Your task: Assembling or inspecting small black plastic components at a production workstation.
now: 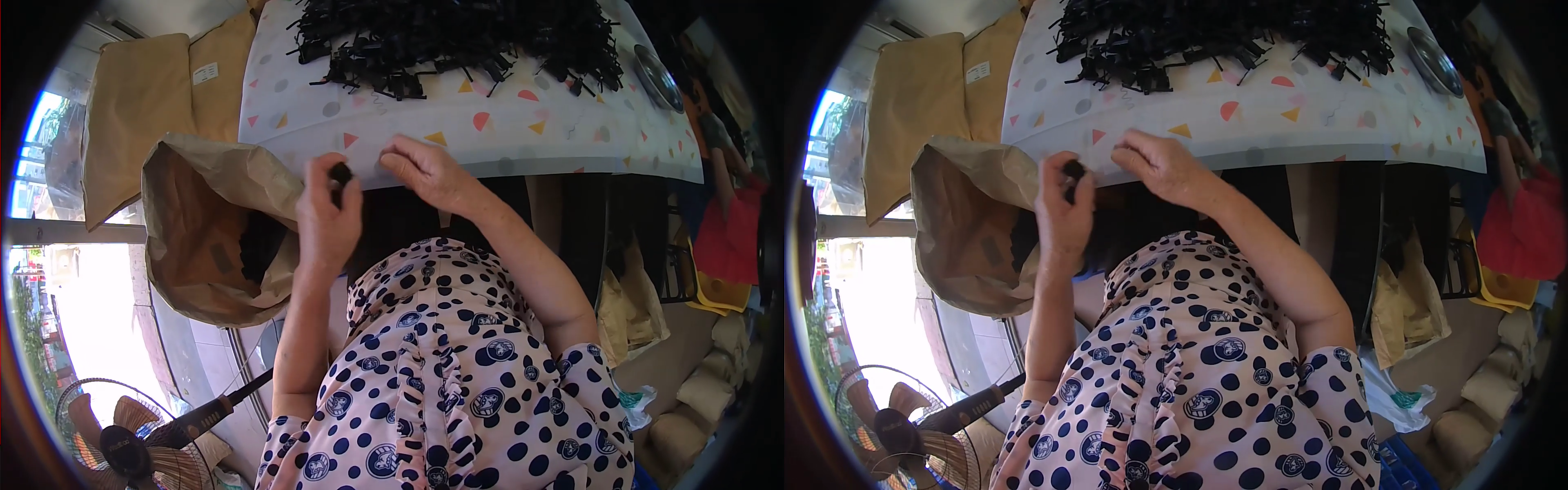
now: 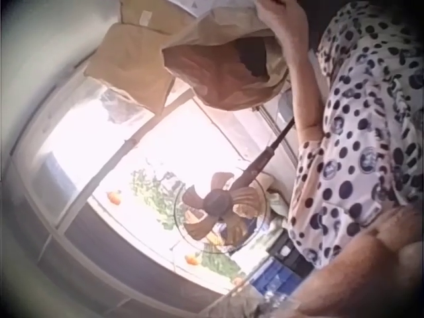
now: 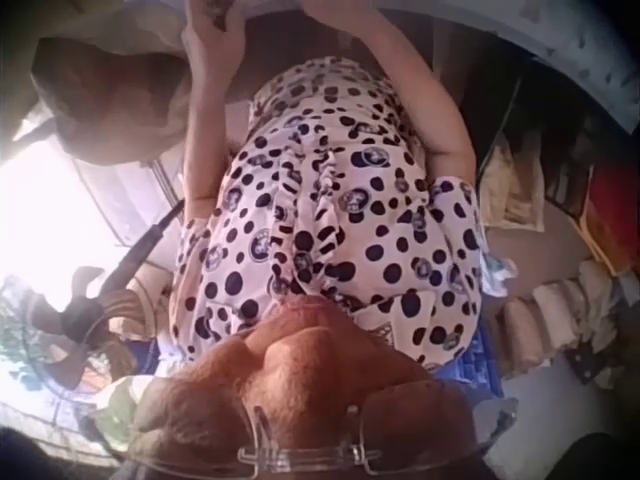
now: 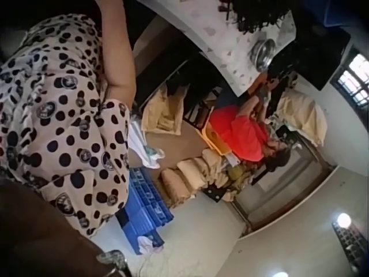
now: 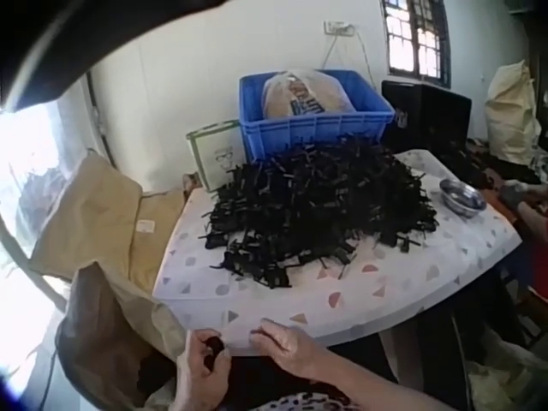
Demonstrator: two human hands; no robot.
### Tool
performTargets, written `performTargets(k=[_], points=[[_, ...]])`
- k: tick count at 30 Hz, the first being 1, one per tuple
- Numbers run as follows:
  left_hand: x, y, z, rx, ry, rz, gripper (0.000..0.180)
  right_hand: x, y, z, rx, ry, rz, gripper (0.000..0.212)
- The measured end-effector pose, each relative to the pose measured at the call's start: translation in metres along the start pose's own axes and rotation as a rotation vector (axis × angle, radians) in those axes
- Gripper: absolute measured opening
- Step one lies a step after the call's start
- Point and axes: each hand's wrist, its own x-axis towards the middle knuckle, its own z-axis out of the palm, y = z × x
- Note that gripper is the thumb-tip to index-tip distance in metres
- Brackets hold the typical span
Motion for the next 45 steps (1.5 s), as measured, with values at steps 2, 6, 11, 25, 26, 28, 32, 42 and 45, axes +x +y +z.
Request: performTargets(k=[2,6,11,25,26,28,32,42,45], points=[[0.007,-0.014,-0.038,0.065,0.111,-0.069,0.025,0.017,0.008,-0.022,-0.549,0.16,-0.109,0.02],[0.003,-0.068,-0.106,0.344,0.143,-0.163,0.027,0.05,0.034,-0.064,-1.171,0.344,-0.29,0.018],[-0.011,-0.09,-0.122,0.622,0.112,-0.005,0.033,0.07,0.051,-0.065,-1.248,0.27,-0.176,0.016],[0.04,-0.009,0.023,-1.257,-0.5,-0.52,0.053,-0.021,-0.006,-0.035,-0.196,0.079,-0.105,0.01],[0.039,-0.008,0.027,-1.25,-0.513,-0.527,0.053,-0.031,-0.005,-0.032,-0.179,0.091,-0.108,0.011],[0.035,-0.008,0.035,-1.249,-0.629,-0.526,0.048,-0.044,-0.001,-0.032,-0.153,0.115,-0.105,0.012],[0.022,0.002,0.049,-1.124,-0.637,-0.513,0.043,-0.068,0.01,-0.035,-0.134,0.17,-0.098,0.01],[0.001,0.033,0.067,-0.44,-0.572,-0.246,0.035,-0.082,-0.006,-0.025,0.077,0.21,-0.008,0.022],[-0.001,0.034,0.069,-0.322,-0.575,-0.201,0.032,-0.082,-0.002,-0.021,0.049,0.193,0.039,0.021]])
